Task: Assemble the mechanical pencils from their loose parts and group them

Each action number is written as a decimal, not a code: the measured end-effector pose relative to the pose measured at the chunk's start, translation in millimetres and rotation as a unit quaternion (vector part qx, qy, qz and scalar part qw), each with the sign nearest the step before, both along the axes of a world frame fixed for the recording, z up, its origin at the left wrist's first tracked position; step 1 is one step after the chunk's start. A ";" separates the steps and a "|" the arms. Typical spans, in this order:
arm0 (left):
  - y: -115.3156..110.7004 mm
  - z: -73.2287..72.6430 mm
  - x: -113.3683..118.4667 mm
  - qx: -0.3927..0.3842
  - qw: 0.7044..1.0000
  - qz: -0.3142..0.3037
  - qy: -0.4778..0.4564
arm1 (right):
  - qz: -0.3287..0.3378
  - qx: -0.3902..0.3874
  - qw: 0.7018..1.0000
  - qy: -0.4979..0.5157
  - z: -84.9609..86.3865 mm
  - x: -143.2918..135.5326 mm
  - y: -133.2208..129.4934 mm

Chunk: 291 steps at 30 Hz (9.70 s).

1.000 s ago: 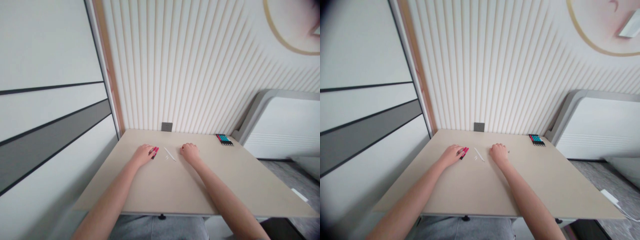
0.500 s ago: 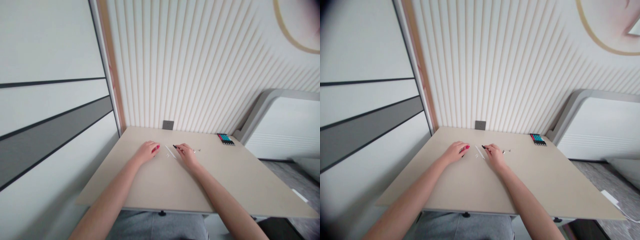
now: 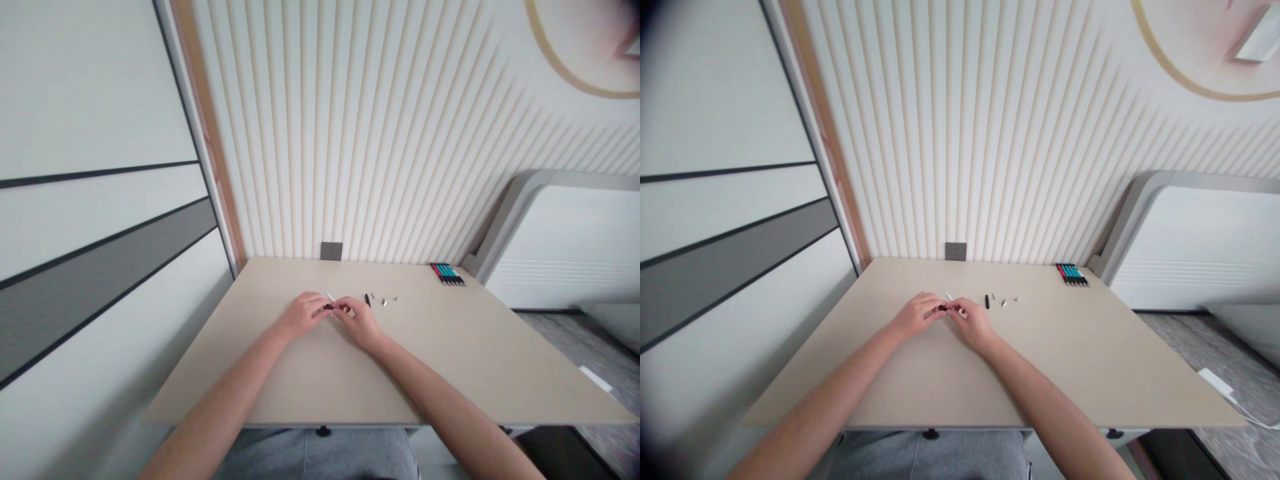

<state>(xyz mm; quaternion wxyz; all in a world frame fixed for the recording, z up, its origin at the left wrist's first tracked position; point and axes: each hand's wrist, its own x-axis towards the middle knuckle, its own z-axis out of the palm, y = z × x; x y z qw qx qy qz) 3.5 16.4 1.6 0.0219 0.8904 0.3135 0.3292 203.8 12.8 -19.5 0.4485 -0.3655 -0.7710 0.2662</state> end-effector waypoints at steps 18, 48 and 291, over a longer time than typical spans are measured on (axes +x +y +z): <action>7.4 -7.4 -11.1 0.017 0.998 0.054 0.023 | -0.305 -0.105 0.876 -0.358 12.0 120.0 41.1; 4.2 -4.5 -6.9 0.026 0.997 0.042 0.060 | -0.143 -0.037 0.989 -0.027 12.8 67.3 27.0; 11.6 -15.5 -27.4 -0.035 0.976 0.188 0.106 | -0.123 -0.065 0.983 0.117 2.5 38.0 18.4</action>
